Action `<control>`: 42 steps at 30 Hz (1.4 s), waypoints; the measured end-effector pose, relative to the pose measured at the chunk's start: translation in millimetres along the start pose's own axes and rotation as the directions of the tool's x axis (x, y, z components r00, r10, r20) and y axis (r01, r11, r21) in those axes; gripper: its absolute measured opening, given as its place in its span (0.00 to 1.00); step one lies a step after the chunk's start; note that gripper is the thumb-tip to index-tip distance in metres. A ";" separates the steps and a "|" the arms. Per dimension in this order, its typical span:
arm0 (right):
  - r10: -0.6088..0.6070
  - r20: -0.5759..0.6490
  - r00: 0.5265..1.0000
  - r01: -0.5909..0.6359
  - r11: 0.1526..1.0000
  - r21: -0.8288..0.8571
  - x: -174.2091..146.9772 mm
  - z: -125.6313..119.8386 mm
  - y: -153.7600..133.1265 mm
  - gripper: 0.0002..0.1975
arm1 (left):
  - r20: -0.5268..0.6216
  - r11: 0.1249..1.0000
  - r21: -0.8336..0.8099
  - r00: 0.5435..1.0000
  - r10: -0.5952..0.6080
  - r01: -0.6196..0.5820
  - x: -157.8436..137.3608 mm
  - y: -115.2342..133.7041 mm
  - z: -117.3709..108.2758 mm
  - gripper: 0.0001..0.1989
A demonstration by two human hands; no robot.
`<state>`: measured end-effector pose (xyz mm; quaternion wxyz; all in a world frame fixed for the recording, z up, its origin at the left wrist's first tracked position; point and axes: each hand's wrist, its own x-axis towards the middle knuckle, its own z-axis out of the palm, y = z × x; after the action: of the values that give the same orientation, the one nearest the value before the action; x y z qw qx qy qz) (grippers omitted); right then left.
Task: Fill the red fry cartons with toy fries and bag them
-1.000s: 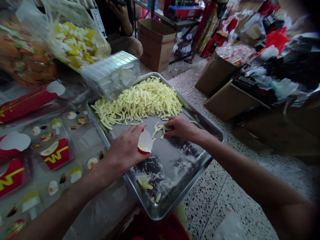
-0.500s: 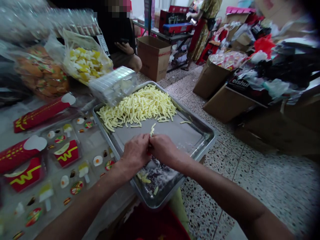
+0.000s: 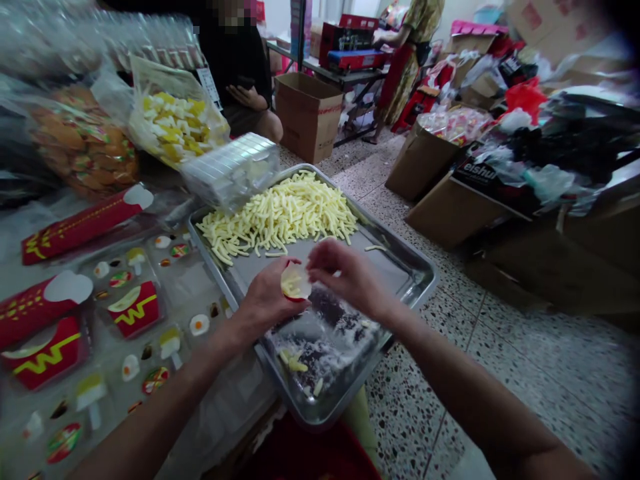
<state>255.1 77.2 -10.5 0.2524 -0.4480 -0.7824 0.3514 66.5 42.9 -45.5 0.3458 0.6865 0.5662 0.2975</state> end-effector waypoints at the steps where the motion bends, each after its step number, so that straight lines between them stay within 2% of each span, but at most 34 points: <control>1: -0.001 -0.023 1.000 -0.001 0.996 -0.090 9.2 -11.8 9.9 0.11 | -0.007 1.000 -0.006 1.000 -0.009 0.009 3.8 -1.4 -6.4 0.35; 3: 0.006 -0.050 0.999 -0.026 0.919 -0.393 29.3 -30.1 32.0 0.15 | -0.031 1.000 -0.018 1.000 0.004 -0.004 10.2 -3.7 -19.8 0.39; 5: 0.038 -0.008 0.999 -0.034 0.768 -0.639 46.4 -37.4 51.5 0.17 | -0.039 0.999 -0.043 0.999 0.008 -0.010 13.3 -6.6 -31.8 0.39; 7: 0.084 0.044 0.995 -0.022 0.654 -0.756 55.1 -36.0 63.8 0.14 | -0.039 0.997 -0.072 0.999 -0.015 0.012 11.5 -11.1 -40.7 0.39; 10: 0.091 0.016 0.996 -0.041 0.596 -0.802 50.8 -29.9 67.3 0.10 | -0.041 0.994 -0.082 0.996 -0.073 0.070 1.6 -19.9 -46.2 0.40; 11: 0.068 -0.007 0.998 -0.047 0.606 -0.794 46.2 -28.6 65.4 0.08 | -0.041 0.993 -0.076 0.995 -0.090 0.087 -2.4 -22.5 -46.2 0.40; 13: -0.013 -0.020 1.000 -0.006 0.677 -0.736 36.5 -27.1 58.9 0.05 | -0.042 0.992 -0.068 0.993 -0.114 0.111 -9.2 -25.8 -44.7 0.39; 15: -0.141 0.053 0.989 0.141 0.749 -0.647 30.9 -24.7 51.3 0.02 | -0.041 0.991 -0.068 0.992 -0.117 0.114 -13.2 -25.7 -42.7 0.39; 16: -0.210 0.122 0.970 0.240 0.756 -0.609 30.9 -22.7 48.1 0.02 | -0.044 0.992 -0.062 0.993 -0.110 0.107 -14.1 -24.6 -42.0 0.39; 18: -0.316 0.308 0.897 0.440 0.706 -0.555 36.4 -16.9 44.5 0.04 | -0.059 0.996 -0.037 0.995 -0.083 0.081 -15.0 -21.6 -41.9 0.40; 20: -0.323 0.460 0.827 0.548 0.646 -0.531 45.8 -10.2 44.9 0.07 | -0.068 0.999 -0.007 0.996 -0.054 0.054 -16.3 -19.7 -43.4 0.40; 21: -0.293 0.489 0.821 0.549 0.642 -0.536 50.0 -7.0 45.9 0.07 | -0.067 0.999 -0.001 0.997 -0.043 0.043 -17.6 -19.8 -44.5 0.40; 22: -0.253 0.472 0.844 0.508 0.659 -0.555 52.8 -3.9 46.6 0.07 | -0.065 0.999 0.004 0.997 -0.043 0.043 -19.4 -20.6 -45.7 0.40; 24: -0.163 0.322 0.933 0.331 0.741 -0.584 52.5 2.1 45.5 0.06 | -0.068 0.996 0.026 0.994 -0.083 0.085 -23.6 -23.7 -47.7 0.41; 26: -0.131 0.196 0.972 0.218 0.819 -0.531 44.2 8.2 40.1 0.05 | -0.083 0.987 0.070 0.987 -0.141 0.147 -26.8 -26.4 -48.6 0.41; 28: -0.193 0.223 0.955 0.282 0.819 -0.500 31.6 14.3 33.0 0.04 | -0.098 0.976 0.121 0.981 -0.167 0.179 -27.6 -26.0 -48.4 0.42; 30: -0.281 0.352 0.893 0.438 0.727 -0.530 20.2 19.3 29.0 0.05 | -0.097 0.971 0.165 0.982 -0.162 0.176 -26.0 -22.3 -47.9 0.42; 32: -0.304 0.466 0.831 0.541 0.635 -0.551 14.1 22.1 30.3 0.06 | -0.087 0.962 0.216 0.985 -0.149 0.165 -23.3 -17.7 -47.0 0.41; 33: -0.290 0.491 0.821 0.551 0.626 -0.552 13.5 22.7 32.3 0.06 | -0.083 0.956 0.249 0.987 -0.135 0.152 -21.8 -15.9 -46.1 0.41; 34: -0.260 0.480 0.838 0.519 0.651 -0.554 14.4 22.9 34.4 0.06 | -0.079 0.949 0.288 0.991 -0.111 0.129 -20.3 -14.9 -44.7 0.41; 35: -0.210 0.429 0.879 0.440 0.706 -0.555 16.5 23.1 35.8 0.05 | -0.078 0.938 0.331 0.994 -0.083 0.104 -18.7 -14.6 -42.7 0.41; 37: -0.077 0.231 0.970 0.187 0.843 -0.504 22.5 25.1 34.2 0.03 | -0.085 0.905 0.419 0.996 -0.036 0.068 -14.9 -15.5 -36.2 0.41; 39: 0.019 0.044 0.999 -0.001 0.925 -0.381 28.2 30.8 25.3 0.01 | -0.095 0.874 0.483 0.995 -0.012 0.057 -9.6 -16.4 -27.0 0.41; 40: 0.027 -0.008 1.000 -0.028 0.940 -0.341 30.2 35.2 18.7 0.01 | -0.103 0.863 0.501 0.995 -0.006 0.057 -6.6 -16.2 -21.8 0.39; 42: -0.011 -0.048 0.999 -0.007 0.935 -0.355 32.1 45.5 3.8 0.06 | -0.128 0.859 0.507 0.992 -0.009 0.073 -0.3 -13.8 -11.9 0.33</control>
<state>209.6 92.0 -39.3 0.1868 -0.4940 -0.8269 0.1930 49.0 45.9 -49.8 0.1232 0.7220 0.6591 0.1705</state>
